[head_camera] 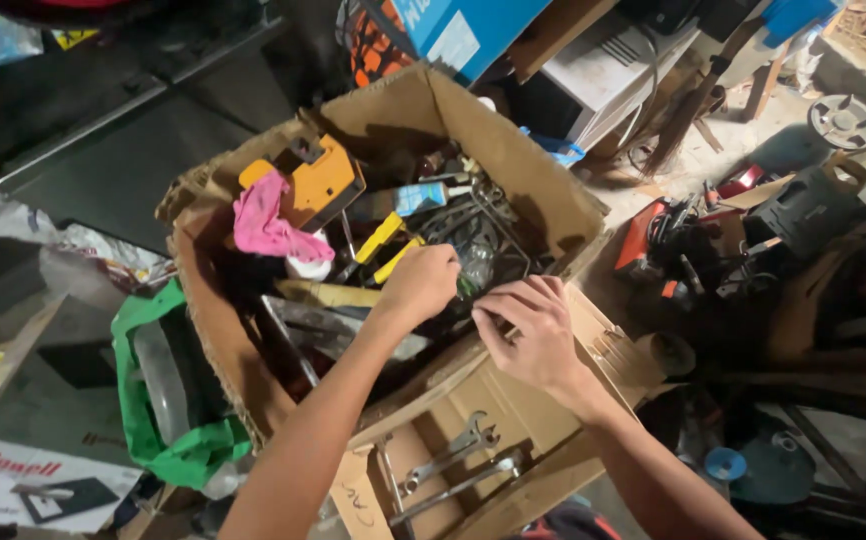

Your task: Sorting and organizing various hand tools and hardware within cardboard boxes in a storage area.

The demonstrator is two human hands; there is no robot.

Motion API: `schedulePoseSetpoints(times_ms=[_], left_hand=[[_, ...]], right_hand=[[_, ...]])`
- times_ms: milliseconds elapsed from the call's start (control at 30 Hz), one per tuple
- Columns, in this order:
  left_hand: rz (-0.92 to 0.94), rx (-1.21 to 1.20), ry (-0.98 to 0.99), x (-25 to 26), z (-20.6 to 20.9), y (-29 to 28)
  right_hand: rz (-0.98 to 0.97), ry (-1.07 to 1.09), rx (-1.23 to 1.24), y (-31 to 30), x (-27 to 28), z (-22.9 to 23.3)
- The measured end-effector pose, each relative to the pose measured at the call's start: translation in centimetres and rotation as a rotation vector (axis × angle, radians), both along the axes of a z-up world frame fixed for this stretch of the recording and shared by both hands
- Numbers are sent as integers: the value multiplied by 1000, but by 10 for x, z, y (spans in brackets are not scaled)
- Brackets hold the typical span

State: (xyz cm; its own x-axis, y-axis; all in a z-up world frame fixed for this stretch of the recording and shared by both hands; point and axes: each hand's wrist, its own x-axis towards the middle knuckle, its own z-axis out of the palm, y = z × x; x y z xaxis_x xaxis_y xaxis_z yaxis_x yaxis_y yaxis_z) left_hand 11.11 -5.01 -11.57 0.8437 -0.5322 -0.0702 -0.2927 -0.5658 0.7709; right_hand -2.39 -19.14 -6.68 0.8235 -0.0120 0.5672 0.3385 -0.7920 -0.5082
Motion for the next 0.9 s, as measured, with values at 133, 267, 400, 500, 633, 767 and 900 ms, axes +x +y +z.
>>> schedulePoseSetpoints(times_ms=[133, 267, 400, 500, 633, 767, 900], left_hand=[[-224, 327, -425, 31, -47, -23], [-567, 889, -638, 50, -105, -47], [-655, 1104, -704, 50, -100, -52], [-694, 1151, -691, 47, -79, -54], [-721, 1206, -479, 61, -96, -70], [-649, 1338, -584, 59, -114, -71], [-744, 1418, -702, 50, -98, -69]], right_hand=[[-74, -8, -39, -18, 25, -1], [-253, -30, -64, -31, 40, -7], [-280, 19, -61, -38, 42, -15], [-266, 8, -37, -38, 43, -19], [-271, 6, -30, -40, 45, -20], [-265, 9, -34, -40, 43, -20], [-266, 6, -40, -42, 41, -21]])
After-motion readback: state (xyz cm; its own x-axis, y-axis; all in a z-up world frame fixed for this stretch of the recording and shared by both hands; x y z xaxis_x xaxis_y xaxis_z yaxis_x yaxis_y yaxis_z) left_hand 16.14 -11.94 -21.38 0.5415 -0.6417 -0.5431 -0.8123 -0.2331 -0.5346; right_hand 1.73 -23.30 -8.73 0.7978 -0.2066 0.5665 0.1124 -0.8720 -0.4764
